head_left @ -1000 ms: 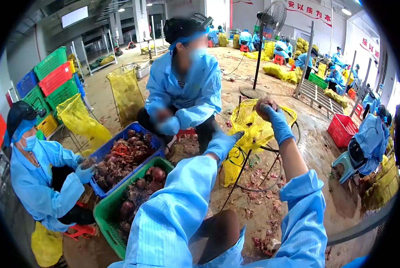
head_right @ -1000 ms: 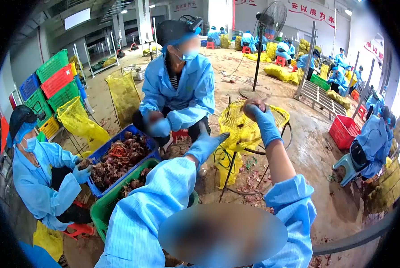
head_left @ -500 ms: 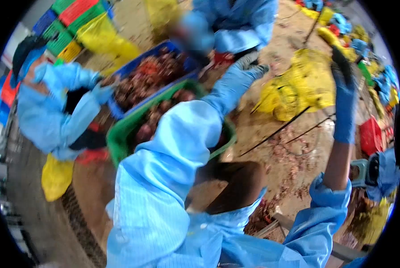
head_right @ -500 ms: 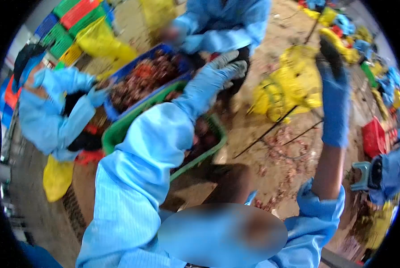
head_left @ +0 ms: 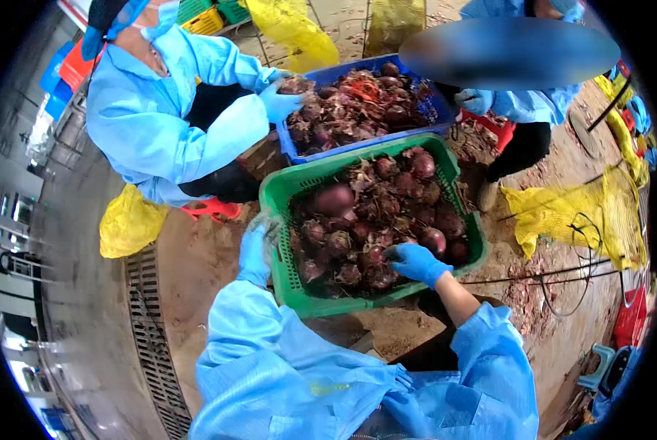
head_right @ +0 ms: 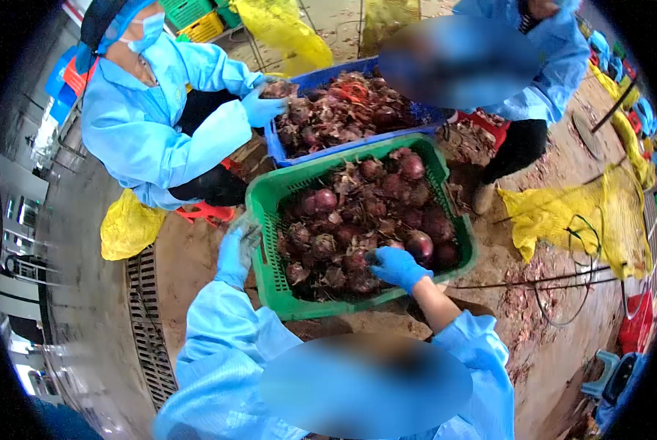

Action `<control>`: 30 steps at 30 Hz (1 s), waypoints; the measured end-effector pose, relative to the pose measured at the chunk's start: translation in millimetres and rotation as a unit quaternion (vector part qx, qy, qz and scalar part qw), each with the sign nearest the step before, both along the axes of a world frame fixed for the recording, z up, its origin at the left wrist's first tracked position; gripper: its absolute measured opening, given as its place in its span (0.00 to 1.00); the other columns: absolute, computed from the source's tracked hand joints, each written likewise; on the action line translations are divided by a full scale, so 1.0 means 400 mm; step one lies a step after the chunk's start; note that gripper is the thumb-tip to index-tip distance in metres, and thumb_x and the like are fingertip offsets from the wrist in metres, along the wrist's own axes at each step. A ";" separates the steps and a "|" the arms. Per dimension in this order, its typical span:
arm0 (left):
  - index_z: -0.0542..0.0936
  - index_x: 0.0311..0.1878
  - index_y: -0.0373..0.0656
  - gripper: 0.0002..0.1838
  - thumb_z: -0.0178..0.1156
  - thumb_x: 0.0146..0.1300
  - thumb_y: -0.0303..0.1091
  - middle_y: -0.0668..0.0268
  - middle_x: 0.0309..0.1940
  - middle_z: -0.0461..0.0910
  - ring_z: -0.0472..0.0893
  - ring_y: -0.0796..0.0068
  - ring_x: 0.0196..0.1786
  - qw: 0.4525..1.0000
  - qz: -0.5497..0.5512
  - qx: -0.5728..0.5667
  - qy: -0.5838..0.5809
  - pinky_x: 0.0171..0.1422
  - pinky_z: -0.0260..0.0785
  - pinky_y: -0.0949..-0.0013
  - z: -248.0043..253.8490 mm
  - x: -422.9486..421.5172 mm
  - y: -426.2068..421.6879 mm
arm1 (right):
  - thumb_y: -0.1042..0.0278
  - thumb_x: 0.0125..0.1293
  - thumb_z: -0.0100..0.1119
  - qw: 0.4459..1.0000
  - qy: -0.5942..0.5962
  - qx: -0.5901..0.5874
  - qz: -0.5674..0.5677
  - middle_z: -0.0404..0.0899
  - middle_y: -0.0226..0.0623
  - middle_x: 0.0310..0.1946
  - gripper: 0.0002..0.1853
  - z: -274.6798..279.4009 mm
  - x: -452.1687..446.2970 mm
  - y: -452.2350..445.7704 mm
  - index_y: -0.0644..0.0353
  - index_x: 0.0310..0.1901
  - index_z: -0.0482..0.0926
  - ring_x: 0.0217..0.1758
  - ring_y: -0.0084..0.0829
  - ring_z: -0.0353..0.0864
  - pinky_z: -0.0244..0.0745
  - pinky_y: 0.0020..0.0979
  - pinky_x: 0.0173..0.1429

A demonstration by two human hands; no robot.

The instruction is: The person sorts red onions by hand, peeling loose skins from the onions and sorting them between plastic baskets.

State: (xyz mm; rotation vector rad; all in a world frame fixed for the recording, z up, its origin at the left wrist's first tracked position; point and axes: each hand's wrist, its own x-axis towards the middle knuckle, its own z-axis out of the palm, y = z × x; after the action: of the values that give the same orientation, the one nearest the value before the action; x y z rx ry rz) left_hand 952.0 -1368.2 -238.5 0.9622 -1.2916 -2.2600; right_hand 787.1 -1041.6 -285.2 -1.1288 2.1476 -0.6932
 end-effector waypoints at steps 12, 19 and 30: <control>0.70 0.60 0.41 0.19 0.51 0.66 0.34 0.64 0.43 0.80 0.78 0.73 0.46 0.995 0.015 0.077 0.066 0.51 0.69 0.71 0.108 -0.065 -0.026 | 0.69 0.42 0.69 0.955 0.241 0.037 -0.167 0.64 0.44 0.59 0.36 -0.165 -0.078 -0.518 0.37 0.57 0.67 0.50 0.51 0.74 0.74 0.45 0.50; 0.68 0.61 0.40 0.21 0.51 0.66 0.35 0.65 0.43 0.79 0.78 0.75 0.45 0.980 0.078 0.151 0.104 0.50 0.71 0.70 0.093 -0.010 -0.106 | 0.48 0.44 0.65 0.979 0.080 0.179 -0.048 0.76 0.44 0.42 0.28 -0.113 -0.162 -0.470 0.52 0.47 0.75 0.46 0.45 0.78 0.74 0.43 0.48; 0.70 0.59 0.40 0.20 0.52 0.66 0.34 0.66 0.42 0.80 0.78 0.76 0.45 0.973 0.046 0.184 0.129 0.52 0.69 0.74 0.114 -0.010 -0.091 | 0.48 0.43 0.67 0.934 0.267 0.237 0.012 0.76 0.46 0.42 0.35 -0.239 -0.144 -0.693 0.52 0.54 0.70 0.44 0.43 0.79 0.77 0.41 0.42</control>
State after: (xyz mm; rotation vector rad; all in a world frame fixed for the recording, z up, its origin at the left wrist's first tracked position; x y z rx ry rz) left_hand 947.9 -1404.4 -192.9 0.7876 -0.7195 -2.5009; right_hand 729.4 -1318.8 -380.9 -1.1506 2.5427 0.1846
